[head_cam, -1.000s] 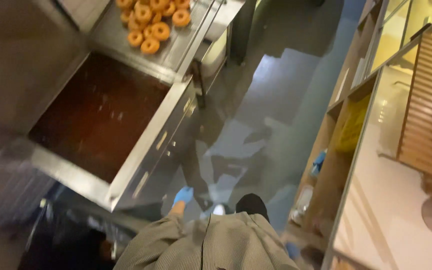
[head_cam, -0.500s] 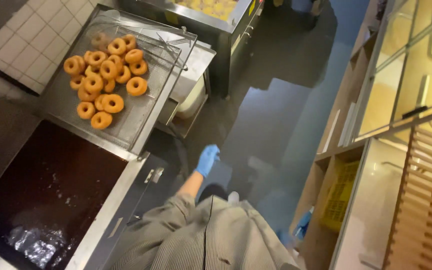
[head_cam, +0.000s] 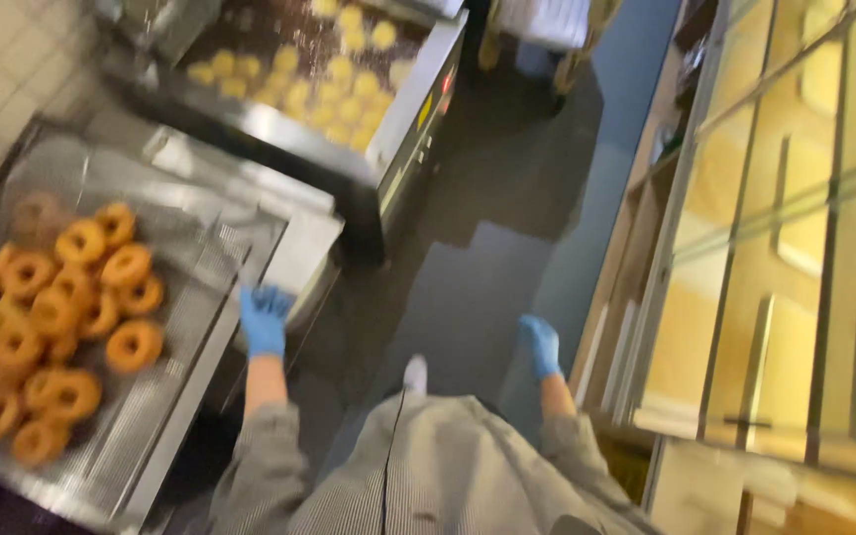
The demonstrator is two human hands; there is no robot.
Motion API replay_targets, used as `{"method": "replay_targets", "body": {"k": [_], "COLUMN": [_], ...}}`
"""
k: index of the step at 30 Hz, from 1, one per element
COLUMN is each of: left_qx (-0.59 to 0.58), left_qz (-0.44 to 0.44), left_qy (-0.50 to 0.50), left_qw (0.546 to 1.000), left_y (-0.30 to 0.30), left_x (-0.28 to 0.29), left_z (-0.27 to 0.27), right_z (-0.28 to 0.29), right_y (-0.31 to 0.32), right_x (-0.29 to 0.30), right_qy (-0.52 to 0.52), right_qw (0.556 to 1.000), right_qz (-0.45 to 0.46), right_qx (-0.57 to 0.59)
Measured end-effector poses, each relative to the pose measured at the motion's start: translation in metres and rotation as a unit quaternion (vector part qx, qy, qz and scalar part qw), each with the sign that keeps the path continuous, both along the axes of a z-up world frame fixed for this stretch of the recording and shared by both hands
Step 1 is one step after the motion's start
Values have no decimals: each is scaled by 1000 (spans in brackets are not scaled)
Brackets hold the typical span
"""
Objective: Removing fried pastries and donuts from hot oil using a skimmer and placing fresh dough into the fryer.
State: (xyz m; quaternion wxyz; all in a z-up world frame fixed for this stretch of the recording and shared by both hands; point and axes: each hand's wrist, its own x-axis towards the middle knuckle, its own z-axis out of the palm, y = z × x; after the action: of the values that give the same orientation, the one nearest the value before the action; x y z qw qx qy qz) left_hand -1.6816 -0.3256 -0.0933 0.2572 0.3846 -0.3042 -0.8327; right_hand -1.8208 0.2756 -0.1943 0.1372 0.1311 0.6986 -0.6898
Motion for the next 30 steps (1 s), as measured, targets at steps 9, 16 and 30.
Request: {"method": "replay_targets", "body": {"k": [9,16,30], "left_qx": [-90,-105,-359], "left_qz": [131,296,255], "left_qy": [-88,-79,-288], "left_qw": [983,946,850], "left_y": [63,185,344], "left_x": [-70,-144,-412], "left_z": [-3,1,47], "right_z": [-133,-20,217], "right_y": [35,-79,-294], "right_x": [-207,-426,-442], "right_qy": [-121,-33,90], "right_qw": [983,932,640], "right_qz": [35,358,743], "right_qx": [-131,-41,-173]}}
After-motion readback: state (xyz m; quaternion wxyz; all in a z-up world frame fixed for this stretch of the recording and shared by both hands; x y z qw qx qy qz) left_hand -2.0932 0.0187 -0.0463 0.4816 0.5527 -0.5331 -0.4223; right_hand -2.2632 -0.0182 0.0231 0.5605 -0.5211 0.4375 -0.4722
